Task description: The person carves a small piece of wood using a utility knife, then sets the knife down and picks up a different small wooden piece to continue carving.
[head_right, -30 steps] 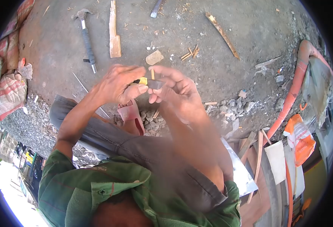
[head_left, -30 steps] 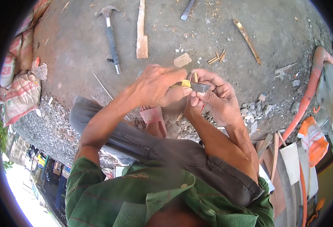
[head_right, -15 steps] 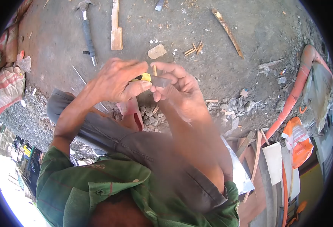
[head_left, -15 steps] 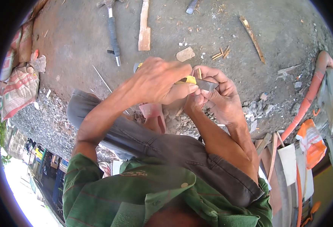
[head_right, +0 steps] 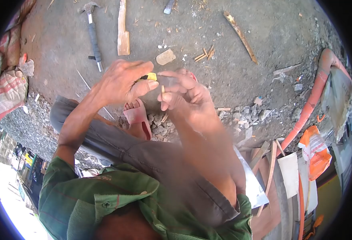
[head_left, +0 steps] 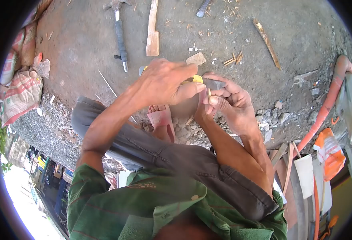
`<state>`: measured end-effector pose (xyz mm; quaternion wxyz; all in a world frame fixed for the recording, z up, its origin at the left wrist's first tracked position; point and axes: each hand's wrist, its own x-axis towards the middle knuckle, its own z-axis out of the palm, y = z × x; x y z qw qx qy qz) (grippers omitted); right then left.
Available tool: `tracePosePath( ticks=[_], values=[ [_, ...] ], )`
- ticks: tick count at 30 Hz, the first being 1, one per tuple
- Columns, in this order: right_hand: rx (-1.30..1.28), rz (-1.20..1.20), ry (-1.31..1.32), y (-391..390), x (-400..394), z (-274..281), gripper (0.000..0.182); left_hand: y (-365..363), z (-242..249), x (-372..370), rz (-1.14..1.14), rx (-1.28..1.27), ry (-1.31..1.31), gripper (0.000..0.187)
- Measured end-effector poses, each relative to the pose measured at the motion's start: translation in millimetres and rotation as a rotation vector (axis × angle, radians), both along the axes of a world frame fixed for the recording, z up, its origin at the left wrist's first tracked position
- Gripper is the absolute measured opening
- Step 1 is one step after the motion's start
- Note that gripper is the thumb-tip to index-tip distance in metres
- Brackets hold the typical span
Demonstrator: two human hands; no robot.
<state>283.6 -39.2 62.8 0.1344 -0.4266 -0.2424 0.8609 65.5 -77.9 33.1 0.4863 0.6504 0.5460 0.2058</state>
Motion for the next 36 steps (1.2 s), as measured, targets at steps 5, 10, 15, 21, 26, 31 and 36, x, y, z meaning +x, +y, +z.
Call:
tracePosePath(
  ticks=[5, 10, 15, 21, 26, 31, 36],
  values=[
    [0.028, -0.019, -0.009, 1, 0, 0, 0.043, -1, -2, 2, -0.014, 0.054, -0.007, 0.03],
    [-0.144, -0.008, -0.065, 8, -3, 15, 0.039, 0, -7, 3, 0.004, 0.045, -0.016, 0.031],
    [-0.101, -0.006, -0.063, 11, 3, 4, 0.04, 2, -17, -11, 0.028, 0.08, 0.128, 0.033],
    [-0.072, 0.067, -0.035, 15, 3, 9, 0.046, 20, 9, -19, 0.131, -0.146, -0.218, 0.037],
    [-0.048, 0.121, -0.016, 14, 2, 3, 0.058, 13, 9, -5, 0.114, -0.096, -0.355, 0.02],
    [-0.002, 0.139, 0.021, 19, -2, 6, 0.066, 9, 13, -11, 0.115, -0.363, -0.501, 0.013],
    [0.003, 0.172, 0.005, 20, -2, 10, 0.07, 9, 19, -18, 0.127, -0.431, -0.519, 0.017]
  ],
)
